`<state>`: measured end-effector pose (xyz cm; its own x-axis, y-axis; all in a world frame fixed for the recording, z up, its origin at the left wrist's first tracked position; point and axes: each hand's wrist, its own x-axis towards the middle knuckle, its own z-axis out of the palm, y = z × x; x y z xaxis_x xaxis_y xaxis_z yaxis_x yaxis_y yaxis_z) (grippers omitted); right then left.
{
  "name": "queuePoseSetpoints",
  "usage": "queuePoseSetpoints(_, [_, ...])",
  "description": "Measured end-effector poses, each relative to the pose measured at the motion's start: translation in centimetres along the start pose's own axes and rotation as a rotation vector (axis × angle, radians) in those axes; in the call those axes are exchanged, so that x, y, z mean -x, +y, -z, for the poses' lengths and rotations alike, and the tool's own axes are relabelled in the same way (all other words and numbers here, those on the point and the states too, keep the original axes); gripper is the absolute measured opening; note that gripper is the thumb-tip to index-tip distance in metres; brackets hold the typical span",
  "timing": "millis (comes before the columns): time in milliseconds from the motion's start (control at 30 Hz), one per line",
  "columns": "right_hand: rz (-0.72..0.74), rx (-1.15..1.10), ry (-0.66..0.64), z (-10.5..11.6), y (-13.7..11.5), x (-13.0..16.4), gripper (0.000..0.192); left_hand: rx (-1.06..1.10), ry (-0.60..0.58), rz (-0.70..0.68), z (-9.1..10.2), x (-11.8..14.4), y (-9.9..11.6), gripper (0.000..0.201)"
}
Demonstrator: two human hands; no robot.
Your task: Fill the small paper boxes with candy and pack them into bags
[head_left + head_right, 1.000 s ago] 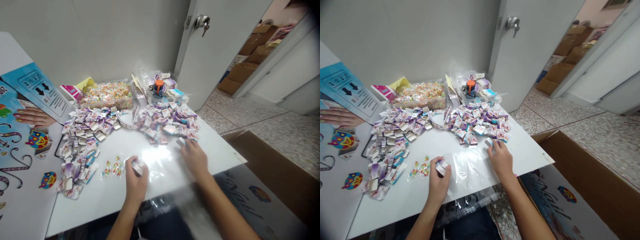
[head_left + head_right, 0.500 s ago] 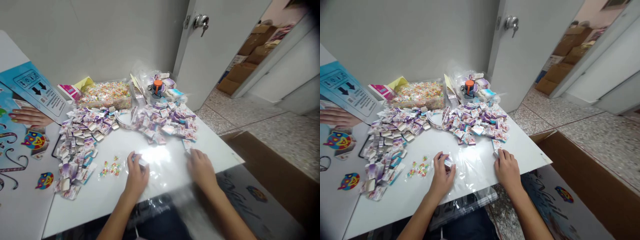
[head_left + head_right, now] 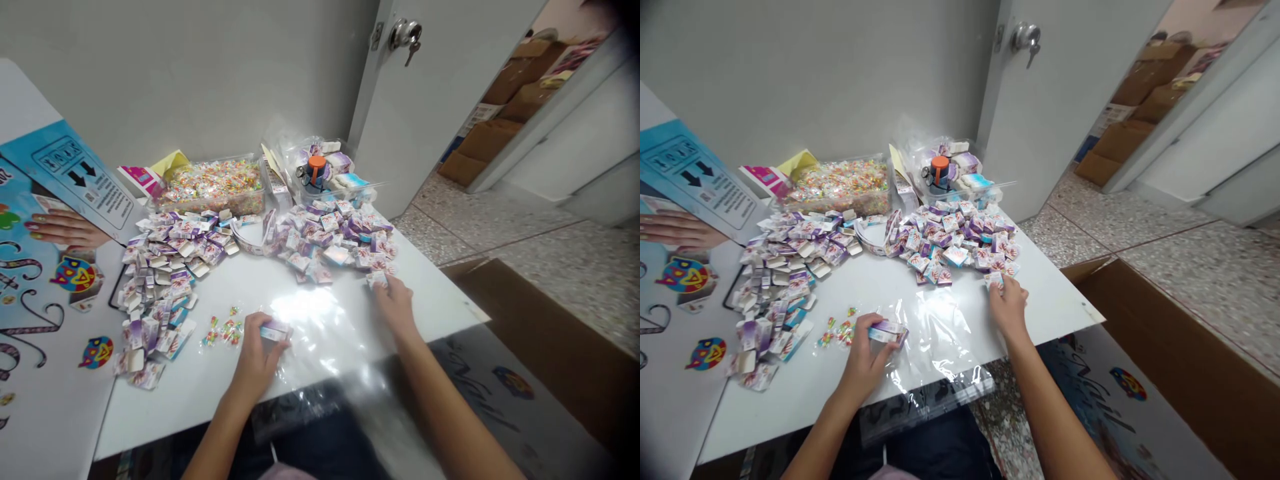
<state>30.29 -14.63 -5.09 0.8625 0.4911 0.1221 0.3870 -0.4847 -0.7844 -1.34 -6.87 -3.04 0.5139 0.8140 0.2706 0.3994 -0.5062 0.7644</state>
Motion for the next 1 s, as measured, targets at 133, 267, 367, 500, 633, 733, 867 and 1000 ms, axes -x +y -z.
queuePoseSetpoints(133, [-0.036,0.236,0.013,-1.5,0.0,0.6,0.057,-0.096,-0.127,-0.117,-0.5,1.0,-1.3,0.032])
queuePoseSetpoints(267, [-0.028,0.378,-0.027,-1.1,0.0,0.5,0.057,-0.203,-0.197,-0.103,0.0,0.6,-0.9,0.031])
queuePoseSetpoints(367, [0.020,0.453,-0.092,-0.6,0.2,0.2,0.058,-0.239,-0.352,-0.118,1.2,-0.9,0.1,0.035])
queuePoseSetpoints(500, [0.155,0.538,-0.191,-0.3,0.8,0.4,0.061,-0.268,-0.473,-0.128,2.8,-3.6,1.7,0.026])
queuePoseSetpoints(633, [0.360,0.523,-0.190,0.2,1.8,1.2,0.059,-0.360,-0.708,-0.079,3.6,-5.3,3.4,0.032])
queuePoseSetpoints(733, [0.534,0.526,-0.148,0.6,2.6,1.8,0.053,-0.439,-0.753,-0.046,3.3,-5.1,4.2,0.045])
queuePoseSetpoints(867, [0.714,0.405,-0.164,0.9,3.1,2.3,0.050,-0.488,-0.774,-0.097,2.9,-3.5,4.4,0.044])
queuePoseSetpoints(1000, [0.537,0.377,-0.283,1.7,2.6,2.2,0.073,-0.553,-0.730,-0.206,2.6,-2.6,4.1,0.032])
